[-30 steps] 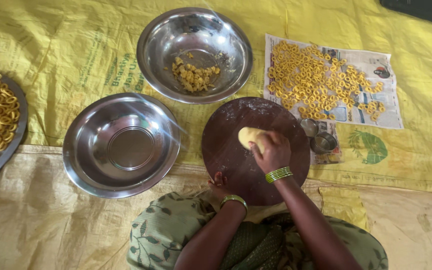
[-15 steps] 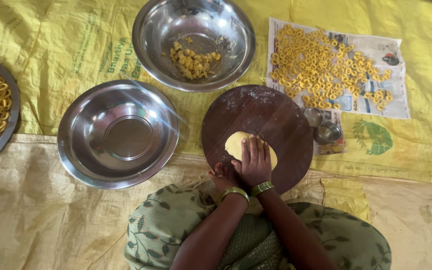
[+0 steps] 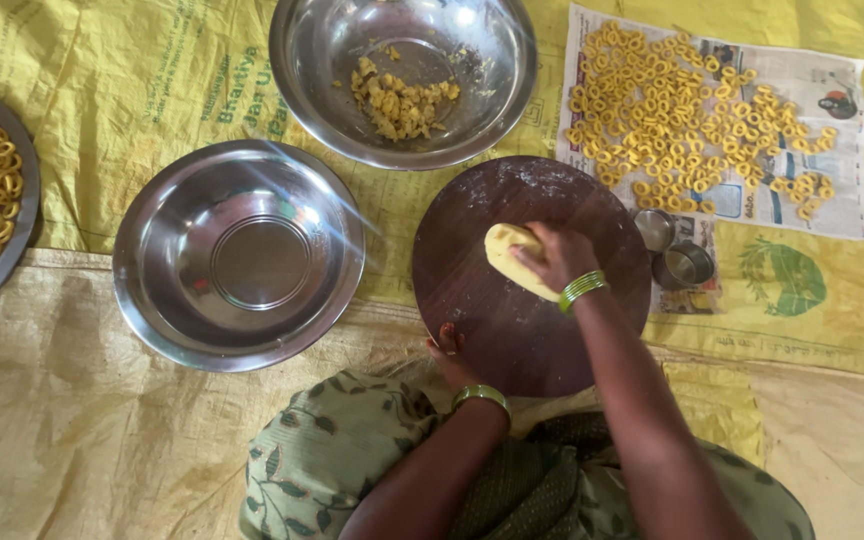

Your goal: The person kneads a large ball of yellow dough on a wooden board, then tears off smaller pieces and rolls them into cylindrical shapes. The person continues to shape the dough pieces by hand, preparing them for the next stage of food preparation.

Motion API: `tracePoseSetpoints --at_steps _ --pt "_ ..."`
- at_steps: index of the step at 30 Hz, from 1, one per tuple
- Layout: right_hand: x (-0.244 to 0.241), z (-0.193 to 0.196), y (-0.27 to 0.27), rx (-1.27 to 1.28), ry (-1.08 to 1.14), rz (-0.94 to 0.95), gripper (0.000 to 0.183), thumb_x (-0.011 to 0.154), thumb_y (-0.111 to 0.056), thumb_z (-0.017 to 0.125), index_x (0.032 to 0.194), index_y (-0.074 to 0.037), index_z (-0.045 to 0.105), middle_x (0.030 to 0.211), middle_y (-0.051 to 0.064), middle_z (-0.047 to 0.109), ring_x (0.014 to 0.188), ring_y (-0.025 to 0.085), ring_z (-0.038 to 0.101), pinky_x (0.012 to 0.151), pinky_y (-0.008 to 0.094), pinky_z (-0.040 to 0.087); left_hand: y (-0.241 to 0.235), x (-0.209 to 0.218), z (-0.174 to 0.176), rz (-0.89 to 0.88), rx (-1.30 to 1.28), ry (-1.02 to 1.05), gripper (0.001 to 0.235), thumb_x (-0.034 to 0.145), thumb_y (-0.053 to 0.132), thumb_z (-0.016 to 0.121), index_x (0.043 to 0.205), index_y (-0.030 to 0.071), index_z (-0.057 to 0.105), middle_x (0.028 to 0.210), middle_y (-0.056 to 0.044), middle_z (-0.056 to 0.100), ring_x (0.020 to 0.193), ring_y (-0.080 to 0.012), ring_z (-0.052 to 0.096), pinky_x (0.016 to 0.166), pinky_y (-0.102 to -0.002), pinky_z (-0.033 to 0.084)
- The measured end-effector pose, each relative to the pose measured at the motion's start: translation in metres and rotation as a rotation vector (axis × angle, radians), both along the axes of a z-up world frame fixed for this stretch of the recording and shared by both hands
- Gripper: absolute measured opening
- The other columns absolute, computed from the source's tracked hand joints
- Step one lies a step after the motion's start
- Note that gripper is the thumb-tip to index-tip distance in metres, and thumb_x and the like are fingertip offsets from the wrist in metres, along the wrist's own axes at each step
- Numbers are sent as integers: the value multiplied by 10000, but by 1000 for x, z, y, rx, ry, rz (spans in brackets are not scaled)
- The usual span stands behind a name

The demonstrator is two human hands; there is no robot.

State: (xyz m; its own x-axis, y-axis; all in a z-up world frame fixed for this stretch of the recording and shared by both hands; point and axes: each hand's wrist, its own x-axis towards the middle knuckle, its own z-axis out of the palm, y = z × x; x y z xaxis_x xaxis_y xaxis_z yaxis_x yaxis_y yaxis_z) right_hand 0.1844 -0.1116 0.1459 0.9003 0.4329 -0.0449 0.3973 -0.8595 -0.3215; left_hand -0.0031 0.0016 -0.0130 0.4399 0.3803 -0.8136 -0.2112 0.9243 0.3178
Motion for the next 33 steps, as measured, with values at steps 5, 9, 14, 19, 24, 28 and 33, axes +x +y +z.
tracePoseSetpoints --at_steps 5,9,14,19,24,28,33 --pt "36 -14 -32 533 315 -31 544 949 -545 617 1045 -25 747 828 146 755 755 295 739 681 380 554 1 18 -4 19 0 -8 673 1047 582 213 1427 118 517 1388 -53 538 1387 -192 444 1192 -434 286" --pt "27 -13 -27 412 298 -139 609 901 -598 544 1097 -58 748 818 171 767 735 291 750 673 392 580 -1 12 -10 21 1 6 664 1047 580 219 1420 124 525 1382 -50 540 1379 -190 449 1187 -430 293" --pt "-52 -2 12 63 -573 49 672 957 -596 558 1289 -18 645 1031 183 708 881 370 684 769 495 547 -18 0 -9 0 -8 21 652 1048 578 226 1410 132 536 1374 -45 543 1369 -188 456 1180 -425 301" --pt "-84 24 40 55 -676 46 707 900 -629 614 1280 -33 625 1078 190 677 932 356 672 806 494 549 -8 11 11 -4 -7 -7 642 1049 575 233 1401 140 546 1366 -41 546 1358 -185 463 1172 -419 308" --pt "-44 67 13 37 -321 -120 678 859 -636 660 1317 -137 646 1095 152 685 977 349 673 872 489 541 1 27 30 -16 -12 -28 631 1049 572 240 1392 147 556 1358 -36 548 1348 -183 470 1165 -414 316" --pt "-53 68 2 43 -600 142 768 826 -621 673 1329 -47 596 1189 204 667 1076 366 646 918 522 506 -7 21 28 -13 -12 -8 622 1050 570 246 1384 153 564 1352 -32 550 1339 -181 475 1160 -410 323" --pt "-48 65 4 -23 -407 109 616 894 -623 661 1238 -113 623 1124 110 699 1036 289 670 1026 521 484 -14 14 23 -19 1 16 612 1051 568 253 1375 161 574 1344 -28 553 1329 -179 482 1153 -405 330"
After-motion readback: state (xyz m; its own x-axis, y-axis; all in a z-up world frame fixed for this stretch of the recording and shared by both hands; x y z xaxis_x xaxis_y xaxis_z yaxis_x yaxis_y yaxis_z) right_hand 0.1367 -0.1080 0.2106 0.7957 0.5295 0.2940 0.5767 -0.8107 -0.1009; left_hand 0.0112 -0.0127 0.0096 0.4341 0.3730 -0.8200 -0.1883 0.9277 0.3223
